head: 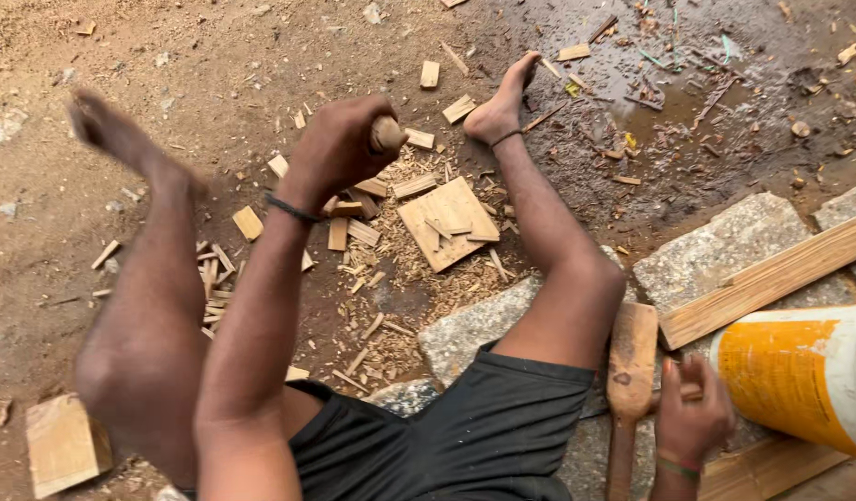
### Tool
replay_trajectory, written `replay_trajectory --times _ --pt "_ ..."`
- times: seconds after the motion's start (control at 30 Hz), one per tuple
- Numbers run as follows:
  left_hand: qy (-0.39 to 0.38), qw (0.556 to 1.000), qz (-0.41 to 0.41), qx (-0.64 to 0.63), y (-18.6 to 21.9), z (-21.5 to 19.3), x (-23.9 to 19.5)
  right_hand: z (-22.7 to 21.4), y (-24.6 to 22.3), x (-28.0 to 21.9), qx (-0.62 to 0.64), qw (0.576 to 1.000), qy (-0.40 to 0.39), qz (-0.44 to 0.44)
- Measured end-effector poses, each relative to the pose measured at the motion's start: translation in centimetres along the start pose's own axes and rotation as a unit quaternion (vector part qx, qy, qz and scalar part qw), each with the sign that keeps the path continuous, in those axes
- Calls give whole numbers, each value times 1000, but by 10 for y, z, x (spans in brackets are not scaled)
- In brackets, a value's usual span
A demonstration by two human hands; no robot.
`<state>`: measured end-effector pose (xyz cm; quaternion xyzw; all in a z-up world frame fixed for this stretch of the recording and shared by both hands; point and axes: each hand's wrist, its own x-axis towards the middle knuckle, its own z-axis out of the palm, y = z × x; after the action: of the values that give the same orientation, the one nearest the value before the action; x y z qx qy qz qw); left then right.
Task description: The person sits on the ground and uses a chisel and wooden mallet to carve small wooden pieces. They repeatedly strike the chisel to shape the wood, creating wood shavings and small blocks.
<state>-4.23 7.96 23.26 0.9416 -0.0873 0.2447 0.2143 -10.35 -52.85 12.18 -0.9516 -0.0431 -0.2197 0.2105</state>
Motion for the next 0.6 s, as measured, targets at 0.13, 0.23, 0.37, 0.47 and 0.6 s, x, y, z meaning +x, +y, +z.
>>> replay_trajectory --times 0.13,0.23,0.37,0.47,0.6 --pt "-172 971 6 167 -37 -40 -11 76 -88 51 144 980 -110 -80" --pt "-223 948 -69 218 -77 -70 -52 158 -165 68 179 957 -189 -127" --pt "-213 944 -88 235 -137 -118 -117 250 -250 82 0 930 -319 -183" --pt "-248 909 -229 244 -161 -153 -153 293 -271 80 -79 914 -365 -158" --pt "-299 865 -297 271 -164 -173 -169 325 -269 62 -158 889 -397 -165"
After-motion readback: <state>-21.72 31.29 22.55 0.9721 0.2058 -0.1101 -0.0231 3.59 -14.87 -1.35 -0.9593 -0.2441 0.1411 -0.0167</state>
